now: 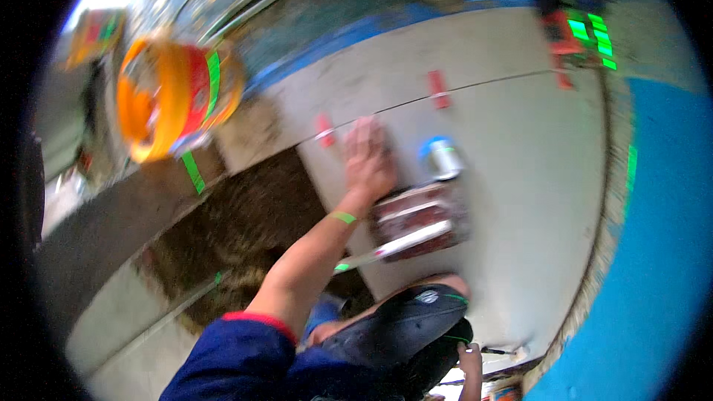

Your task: The person measures the distance from a wall to a floor tile, applies mortar to the edge of the tile using a notched trowel, and taps the tile with a rubber mallet.

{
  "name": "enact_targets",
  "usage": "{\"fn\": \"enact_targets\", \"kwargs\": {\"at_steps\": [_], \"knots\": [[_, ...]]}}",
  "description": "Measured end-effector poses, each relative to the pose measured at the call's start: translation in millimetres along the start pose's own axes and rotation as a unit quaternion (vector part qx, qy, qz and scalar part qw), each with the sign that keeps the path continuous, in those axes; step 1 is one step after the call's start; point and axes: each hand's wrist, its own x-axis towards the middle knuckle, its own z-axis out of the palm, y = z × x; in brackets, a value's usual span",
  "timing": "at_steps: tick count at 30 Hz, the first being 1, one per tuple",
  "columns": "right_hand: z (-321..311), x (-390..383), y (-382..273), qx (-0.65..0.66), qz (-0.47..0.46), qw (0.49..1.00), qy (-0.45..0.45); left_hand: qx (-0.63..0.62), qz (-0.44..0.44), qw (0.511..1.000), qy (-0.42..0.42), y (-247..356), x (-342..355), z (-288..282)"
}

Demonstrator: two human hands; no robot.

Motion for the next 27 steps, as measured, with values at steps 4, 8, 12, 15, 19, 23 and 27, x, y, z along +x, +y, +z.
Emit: {"fn": "enact_targets", "kwargs": {"at_steps": [4, 8, 12, 15, 19, 23, 27], "knots": [[6, 19, 11, -0.005, -0.015, 1.0, -0.003, -0.002, -0.006, 0.999, -0.033, 1, 0, -14], [-1, 19, 6, -0.021, -0.012, 1.0, -0.015, 0.016, -0.016, 0.999, -0.032, -6, -12, -19], [10, 19, 19, 0.008, -0.017, 0.999, -0.028, 0.021, -0.013, 0.999, -0.027, -17, -12, -24], [26, 72, 111, -0.112, -0.301, 0.946, 0.031, -0.04, 0.015, 0.999, -0.006, -7, 13, -19], [33, 98, 154, -0.028, -0.17, 0.978, 0.12, 0.111, 0.117, 0.987, 0.025, -36, -1, 14], [-8, 124, 184, -0.129, -0.016, 0.985, 0.116, 0.308, 0.16, 0.932, 0.104, -70, 11, 37], [33, 162, 293, 0.301, 0.102, 0.898, 0.305, 0.172, 0.199, 0.965, 0.0, -38, 6, 45]]}}
